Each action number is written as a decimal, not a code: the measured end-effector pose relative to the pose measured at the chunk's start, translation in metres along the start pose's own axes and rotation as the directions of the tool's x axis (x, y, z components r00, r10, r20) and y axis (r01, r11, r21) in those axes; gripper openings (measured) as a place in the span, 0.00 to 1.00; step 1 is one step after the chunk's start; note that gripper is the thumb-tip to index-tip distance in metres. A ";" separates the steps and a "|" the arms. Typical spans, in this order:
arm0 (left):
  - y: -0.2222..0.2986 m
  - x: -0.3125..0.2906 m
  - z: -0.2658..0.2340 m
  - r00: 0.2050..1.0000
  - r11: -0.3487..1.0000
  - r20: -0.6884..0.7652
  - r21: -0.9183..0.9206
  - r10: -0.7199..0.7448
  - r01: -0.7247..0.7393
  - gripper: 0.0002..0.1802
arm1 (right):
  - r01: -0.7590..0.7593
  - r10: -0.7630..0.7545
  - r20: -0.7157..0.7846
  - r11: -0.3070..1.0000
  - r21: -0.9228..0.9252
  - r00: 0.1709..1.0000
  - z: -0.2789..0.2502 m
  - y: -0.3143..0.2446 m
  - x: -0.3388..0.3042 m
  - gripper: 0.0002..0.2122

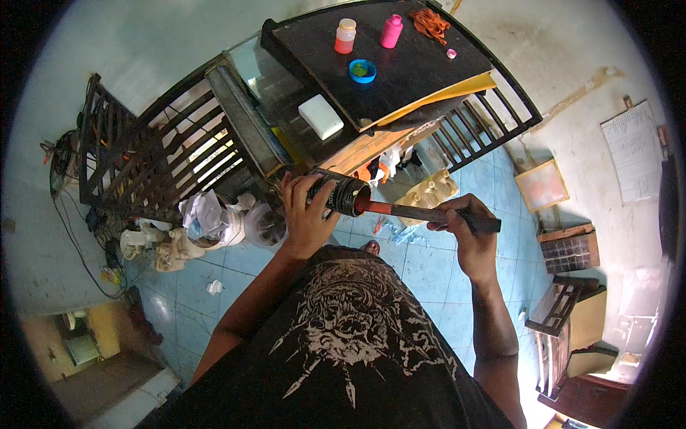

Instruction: The person mixes paint in a small container using a spatula and then wipes the tool with a cloth.

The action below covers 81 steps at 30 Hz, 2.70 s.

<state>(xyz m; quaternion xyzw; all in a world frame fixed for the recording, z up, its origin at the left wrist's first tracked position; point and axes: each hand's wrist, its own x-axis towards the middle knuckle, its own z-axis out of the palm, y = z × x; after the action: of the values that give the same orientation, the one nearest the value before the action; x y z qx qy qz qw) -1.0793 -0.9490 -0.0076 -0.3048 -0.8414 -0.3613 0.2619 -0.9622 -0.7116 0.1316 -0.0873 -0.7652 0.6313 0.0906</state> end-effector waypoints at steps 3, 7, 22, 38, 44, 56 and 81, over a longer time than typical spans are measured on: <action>0.001 0.001 0.000 1.000 1.000 0.012 -0.010 -0.003 0.004 0.33 | -0.053 0.063 -0.087 0.992 0.115 0.994 0.001 0.005 0.005 0.07; 0.000 0.001 0.002 1.000 1.000 0.016 -0.017 0.002 -0.002 0.32 | -0.025 0.031 -0.070 0.996 0.089 0.997 0.002 0.000 0.010 0.07; -0.003 -0.002 0.007 1.000 0.998 0.000 -0.058 -0.005 0.005 0.36 | 0.090 -0.090 0.012 0.996 -0.001 0.996 0.019 -0.013 0.016 0.04; -0.004 0.014 -0.008 0.996 0.997 -0.073 -0.057 0.053 -0.057 0.37 | 0.368 -0.310 0.244 0.895 -0.250 0.919 0.018 -0.050 0.042 0.04; -0.006 0.019 -0.018 0.995 0.995 -0.064 -0.061 0.071 -0.075 0.33 | 0.457 -0.364 0.310 0.831 -0.318 0.878 0.015 -0.053 0.035 0.03; -0.011 0.033 -0.034 0.989 0.987 0.005 0.066 0.150 -0.150 0.32 | 0.412 -0.323 0.288 0.844 -0.344 0.902 0.006 -0.039 0.025 0.04; 0.003 0.015 -0.023 0.998 0.998 -0.002 -0.004 0.065 -0.065 0.35 | 0.412 -0.368 0.195 0.866 -0.283 0.909 0.021 -0.043 0.009 0.05</action>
<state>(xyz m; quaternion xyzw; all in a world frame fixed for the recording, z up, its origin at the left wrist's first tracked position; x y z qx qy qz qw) -1.0819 -0.9605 0.0174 -0.3321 -0.8301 -0.3546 0.2737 -0.9767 -0.7374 0.1697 0.0988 -0.8630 0.4725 0.1493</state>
